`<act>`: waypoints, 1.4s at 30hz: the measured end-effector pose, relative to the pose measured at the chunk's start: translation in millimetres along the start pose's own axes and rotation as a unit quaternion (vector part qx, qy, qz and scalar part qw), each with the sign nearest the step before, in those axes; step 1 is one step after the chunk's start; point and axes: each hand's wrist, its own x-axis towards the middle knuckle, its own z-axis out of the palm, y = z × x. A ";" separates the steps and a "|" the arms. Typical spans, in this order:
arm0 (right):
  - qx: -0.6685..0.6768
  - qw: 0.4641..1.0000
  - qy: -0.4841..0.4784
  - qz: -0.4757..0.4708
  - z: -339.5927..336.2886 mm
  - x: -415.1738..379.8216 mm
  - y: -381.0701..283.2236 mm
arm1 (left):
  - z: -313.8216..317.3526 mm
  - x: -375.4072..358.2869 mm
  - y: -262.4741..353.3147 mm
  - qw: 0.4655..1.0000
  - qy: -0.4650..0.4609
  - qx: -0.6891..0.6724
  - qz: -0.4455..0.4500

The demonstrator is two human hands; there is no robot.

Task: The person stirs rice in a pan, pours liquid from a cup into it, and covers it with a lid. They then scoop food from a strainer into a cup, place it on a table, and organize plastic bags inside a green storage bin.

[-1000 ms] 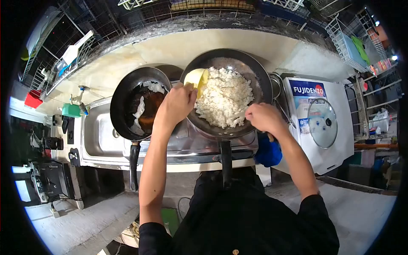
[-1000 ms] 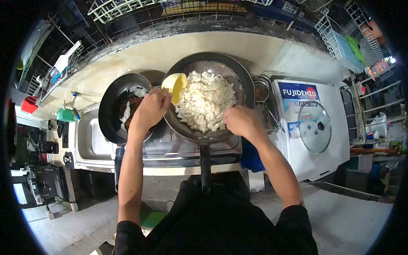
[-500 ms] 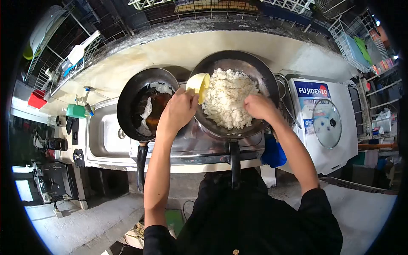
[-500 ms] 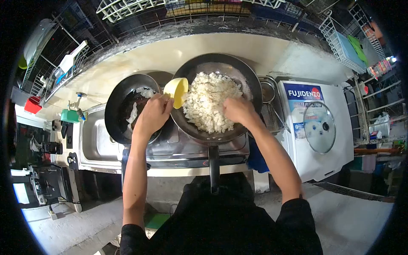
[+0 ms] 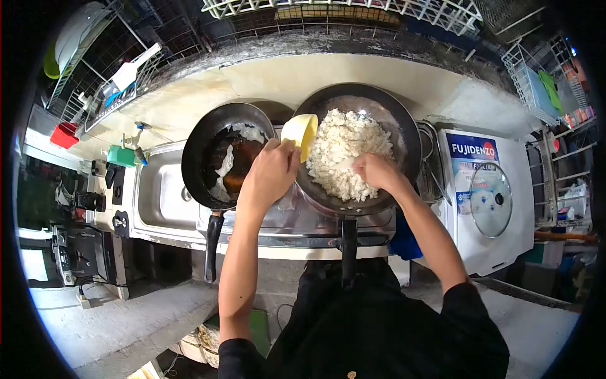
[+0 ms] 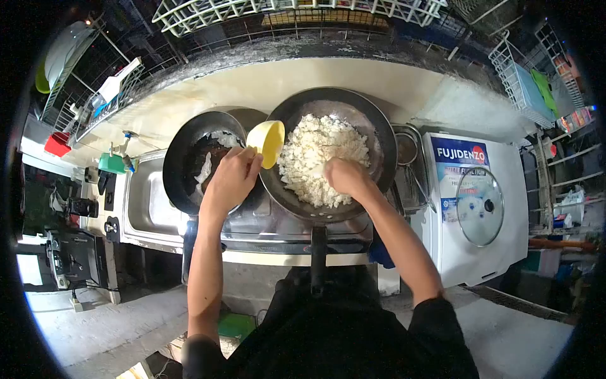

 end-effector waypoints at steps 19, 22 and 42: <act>0.023 0.992 0.113 -0.058 -36.4 43.2 25.1 | 5.9 -19.4 18.9 0.998 0.053 0.005 -0.043; 0.047 0.979 0.184 -0.074 -44.1 44.1 23.1 | 12.1 -16.2 21.0 0.997 0.049 -0.002 -0.062; 0.044 0.983 0.156 -0.085 -12.4 50.1 53.1 | 30.7 24.8 8.7 0.966 0.012 0.218 0.138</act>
